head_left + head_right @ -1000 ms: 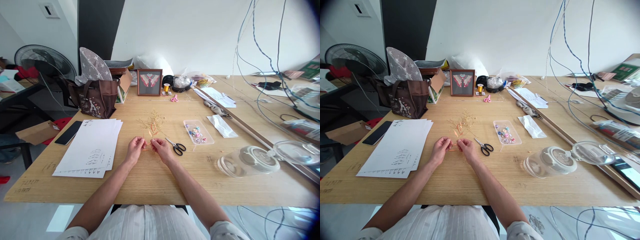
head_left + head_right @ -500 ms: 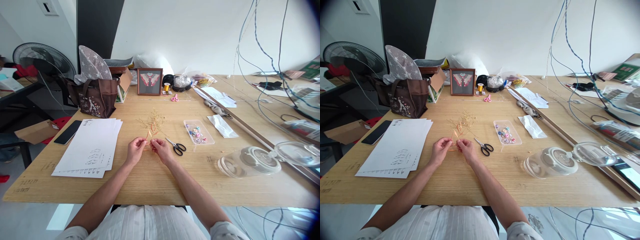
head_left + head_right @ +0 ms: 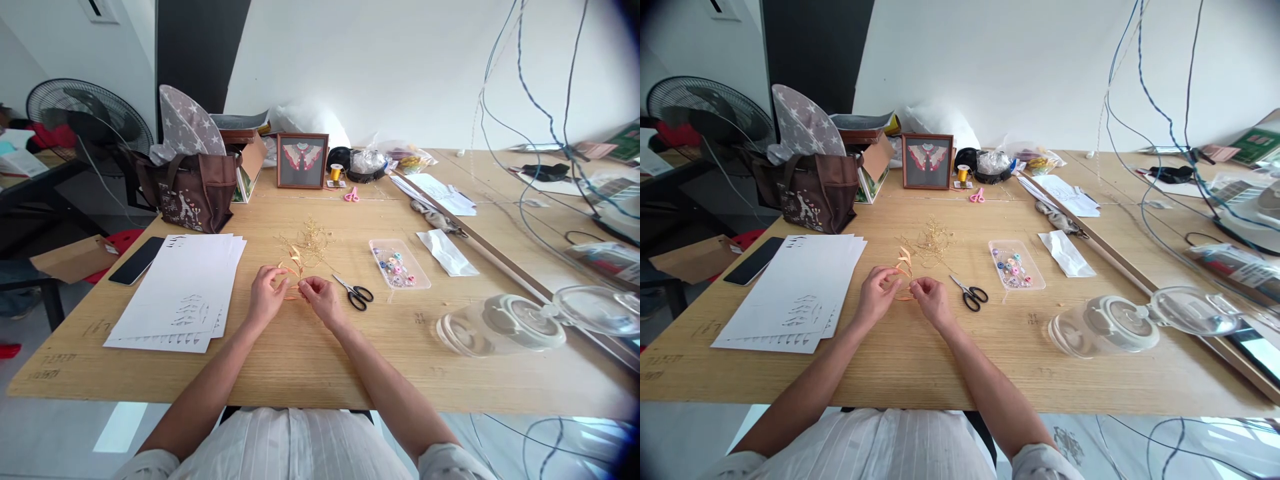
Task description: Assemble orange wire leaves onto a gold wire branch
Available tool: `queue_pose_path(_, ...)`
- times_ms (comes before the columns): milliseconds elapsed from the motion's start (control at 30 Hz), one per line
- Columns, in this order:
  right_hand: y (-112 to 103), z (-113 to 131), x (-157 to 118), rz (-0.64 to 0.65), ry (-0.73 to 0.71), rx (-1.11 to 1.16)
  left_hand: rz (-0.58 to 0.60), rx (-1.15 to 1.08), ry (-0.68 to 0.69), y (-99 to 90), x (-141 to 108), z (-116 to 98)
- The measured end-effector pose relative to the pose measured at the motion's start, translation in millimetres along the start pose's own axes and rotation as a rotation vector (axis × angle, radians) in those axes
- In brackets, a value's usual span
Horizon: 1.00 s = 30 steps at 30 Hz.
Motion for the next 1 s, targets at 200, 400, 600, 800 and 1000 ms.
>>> queue_pose_path(200,3,3,-3,0.006,-0.035,-0.158,0.253,-0.559,-0.268,24.3,-12,-3)
queue_pose_path(400,7,3,-4,0.041,-0.002,-0.047,0.226,-0.600,-0.289,23.6,-12,-1)
queue_pose_path(600,4,-1,-1,0.015,0.080,0.218,0.183,-0.482,-0.184,21.3,-13,-5)
queue_pose_path(800,6,-5,-2,0.043,0.250,0.485,0.144,-0.335,-0.041,17.3,-12,-11)
queue_pose_path(1000,9,-5,-4,0.120,0.350,0.635,0.166,-0.364,-0.046,18.7,-14,-13)
Point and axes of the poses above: each hand's wrist, its own x-axis towards the middle knuckle, its own y-axis out of the palm, z = x × y, the point moved 4 cm from there along x, towards the middle knuckle, and after that the axes turned 13 degrees about x, right-handed, at the moved point
